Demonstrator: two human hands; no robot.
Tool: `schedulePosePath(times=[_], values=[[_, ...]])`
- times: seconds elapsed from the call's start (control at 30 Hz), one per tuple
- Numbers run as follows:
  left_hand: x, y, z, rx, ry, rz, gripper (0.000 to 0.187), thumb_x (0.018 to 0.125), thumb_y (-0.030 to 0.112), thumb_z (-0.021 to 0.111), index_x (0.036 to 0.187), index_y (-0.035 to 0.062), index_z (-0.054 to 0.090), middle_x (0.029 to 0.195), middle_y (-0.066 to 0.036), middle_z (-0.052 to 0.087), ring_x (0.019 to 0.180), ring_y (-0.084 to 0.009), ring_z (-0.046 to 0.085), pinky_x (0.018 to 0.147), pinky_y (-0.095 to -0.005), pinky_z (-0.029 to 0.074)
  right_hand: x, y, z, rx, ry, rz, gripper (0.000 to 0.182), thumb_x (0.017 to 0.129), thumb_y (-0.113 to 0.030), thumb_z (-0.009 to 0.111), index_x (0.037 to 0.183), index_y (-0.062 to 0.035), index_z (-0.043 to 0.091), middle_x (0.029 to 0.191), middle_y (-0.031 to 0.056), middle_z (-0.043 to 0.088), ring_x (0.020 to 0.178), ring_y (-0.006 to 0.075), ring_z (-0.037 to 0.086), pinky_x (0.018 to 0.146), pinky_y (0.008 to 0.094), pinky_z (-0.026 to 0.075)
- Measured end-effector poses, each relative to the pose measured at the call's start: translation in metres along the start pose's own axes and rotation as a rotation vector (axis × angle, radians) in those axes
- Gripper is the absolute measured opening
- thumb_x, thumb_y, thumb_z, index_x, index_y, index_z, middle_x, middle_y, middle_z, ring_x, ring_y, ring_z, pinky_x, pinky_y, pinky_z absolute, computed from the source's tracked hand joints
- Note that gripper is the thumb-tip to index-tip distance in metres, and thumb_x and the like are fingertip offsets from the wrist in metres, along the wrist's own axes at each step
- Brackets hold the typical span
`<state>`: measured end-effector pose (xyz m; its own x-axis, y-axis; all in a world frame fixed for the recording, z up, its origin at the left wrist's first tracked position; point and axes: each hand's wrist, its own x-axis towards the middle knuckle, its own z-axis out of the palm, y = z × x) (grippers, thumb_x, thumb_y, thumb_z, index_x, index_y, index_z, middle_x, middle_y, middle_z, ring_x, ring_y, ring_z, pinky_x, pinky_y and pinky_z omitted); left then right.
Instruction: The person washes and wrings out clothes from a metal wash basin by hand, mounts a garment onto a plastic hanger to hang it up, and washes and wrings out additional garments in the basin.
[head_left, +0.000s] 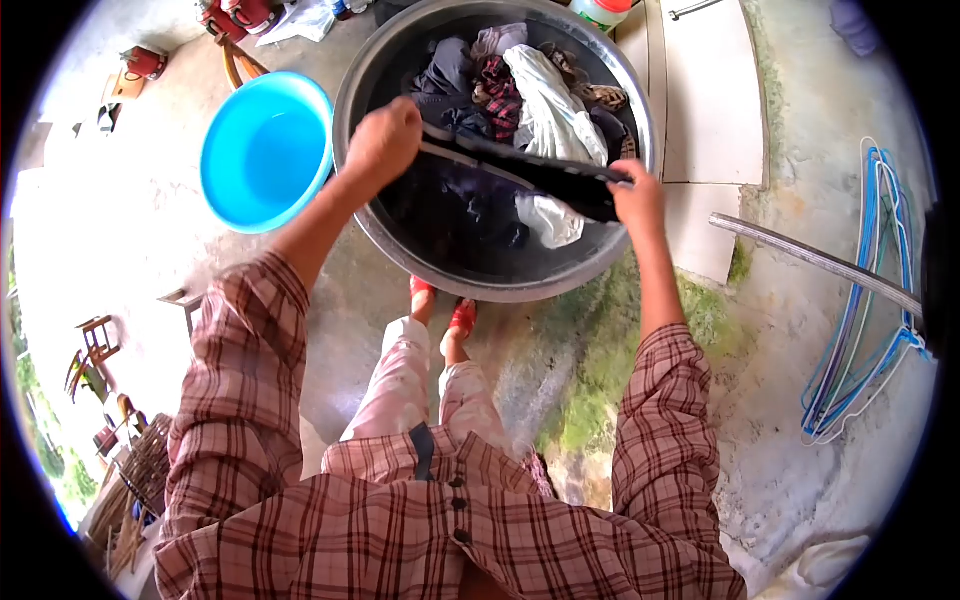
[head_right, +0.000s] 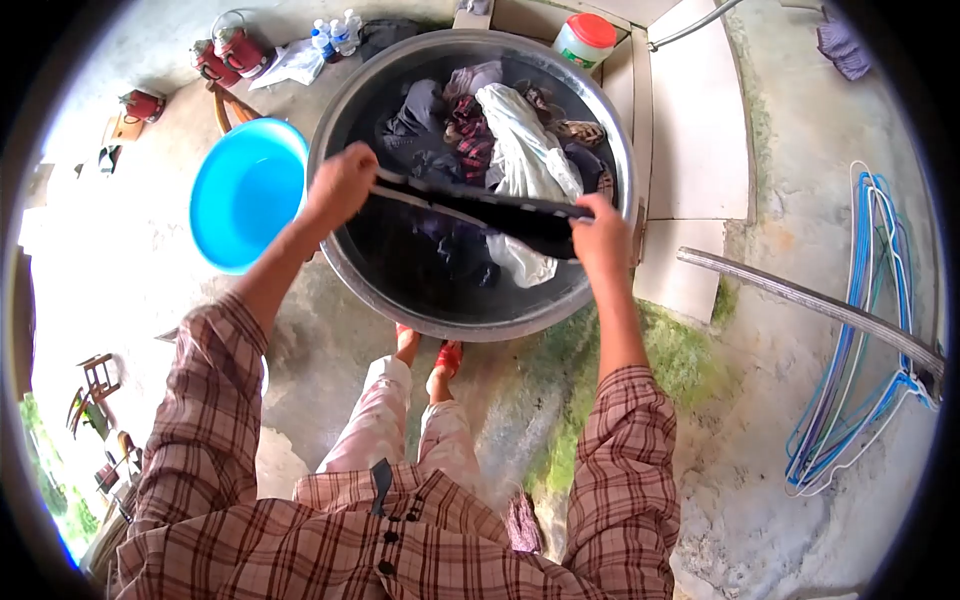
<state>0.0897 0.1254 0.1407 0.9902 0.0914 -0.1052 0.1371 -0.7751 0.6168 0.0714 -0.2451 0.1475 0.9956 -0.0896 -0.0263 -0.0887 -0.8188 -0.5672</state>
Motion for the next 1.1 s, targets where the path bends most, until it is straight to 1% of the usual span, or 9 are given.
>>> schedulePosePath(times=[0.13,0.2,0.33,0.6,0.73,0.8,0.87,1.0,1.1], values=[[-0.046,-0.006,0.058,0.161,-0.254,-0.022,0.032,0.081,0.006,0.053,0.110,0.0156,0.064,0.113,-0.016,0.059,0.097,-0.0343,0.061,0.086,-0.0412,0.049,-0.027,0.015,0.083,0.068,-0.281,0.075,0.033,0.079,-0.007,0.062,0.111,-0.0151,0.065,0.093,0.0175,0.067,0.089,0.0333,0.064,0.079,0.0407,0.050],[-0.062,-0.021,0.101,0.240,-0.186,0.271,0.047,0.081,0.003,0.051,0.123,0.0214,0.059,0.138,-0.013,0.043,0.117,-0.0341,0.051,0.095,-0.0391,0.046,-0.048,0.029,0.142,0.099,-0.263,-0.115,0.039,0.081,-0.007,0.060,0.117,-0.0180,0.063,0.112,0.0200,0.059,0.097,0.0378,0.059,0.082,0.0424,0.050],[-0.067,-0.030,0.159,0.525,-0.428,0.317,0.079,0.081,0.002,0.053,0.147,0.0346,0.023,0.155,-0.009,0.012,0.137,-0.0388,0.024,0.103,-0.0490,0.039,-0.072,0.027,0.196,-0.297,-0.245,-0.107,0.044,0.083,-0.008,0.059,0.124,-0.0211,0.058,0.139,0.0214,0.032,0.105,0.0453,0.049,0.086,0.0480,0.048],[-0.045,-0.072,0.228,0.729,-0.522,0.297,0.060,0.092,0.027,0.046,0.147,0.0384,0.023,0.155,-0.011,0.011,0.141,-0.0405,0.007,0.098,-0.0685,0.030,-0.043,0.081,0.245,-0.494,-0.508,-0.077,0.041,0.081,-0.010,0.061,0.122,-0.0143,0.058,0.132,0.0258,0.045,0.105,0.0379,0.057,0.089,0.0446,0.047],[-0.016,-0.084,0.232,0.718,-0.697,0.293,0.058,0.091,0.029,0.050,0.144,0.0384,0.029,0.154,-0.010,0.017,0.138,-0.0410,0.019,0.093,-0.0629,0.038,-0.014,0.097,0.247,-0.189,-0.337,0.257,0.028,0.084,-0.011,0.055,0.111,-0.0076,0.062,0.104,0.0239,0.064,0.094,0.0376,0.062,0.084,0.0430,0.049],[0.004,-0.088,0.229,0.666,-0.805,0.271,0.060,0.089,0.030,0.054,0.144,0.0380,0.030,0.153,-0.009,0.019,0.134,-0.0415,0.027,0.090,-0.0598,0.043,-0.001,0.155,0.263,-0.009,-0.325,-0.152,0.024,0.085,-0.017,0.053,0.101,-0.0033,0.064,0.102,0.0224,0.064,0.095,0.0375,0.062,0.082,0.0450,0.050],[0.024,-0.066,0.196,0.600,-0.803,0.282,0.051,0.084,0.024,0.061,0.133,0.0317,0.048,0.137,-0.009,0.046,0.116,-0.0338,0.052,0.087,-0.0450,0.049,0.026,0.096,0.203,-0.396,-0.580,-0.065,0.022,0.084,-0.019,0.053,0.091,-0.0045,0.068,0.095,0.0202,0.066,0.094,0.0358,0.063,0.082,0.0442,0.049],[0.039,-0.098,0.169,0.155,-0.598,0.251,0.031,0.080,0.007,0.055,0.105,0.0160,0.071,0.101,-0.011,0.068,0.094,-0.0259,0.065,0.084,-0.0326,0.049,0.010,0.104,0.157,0.828,-0.355,0.781,0.024,0.087,-0.011,0.050,0.104,0.0000,0.062,0.083,0.0163,0.062,0.079,0.0312,0.063,0.076,0.0474,0.054],[0.036,-0.074,0.108,0.012,-0.556,0.074,0.038,0.075,-0.003,0.046,0.096,0.0119,0.073,0.088,-0.009,0.070,0.084,-0.0212,0.066,0.078,-0.0313,0.050,0.000,0.108,0.121,1.144,-0.247,0.973,0.024,0.088,-0.008,0.047,0.109,-0.0018,0.059,0.087,0.0133,0.057,0.074,0.0278,0.062,0.066,0.0455,0.057]])
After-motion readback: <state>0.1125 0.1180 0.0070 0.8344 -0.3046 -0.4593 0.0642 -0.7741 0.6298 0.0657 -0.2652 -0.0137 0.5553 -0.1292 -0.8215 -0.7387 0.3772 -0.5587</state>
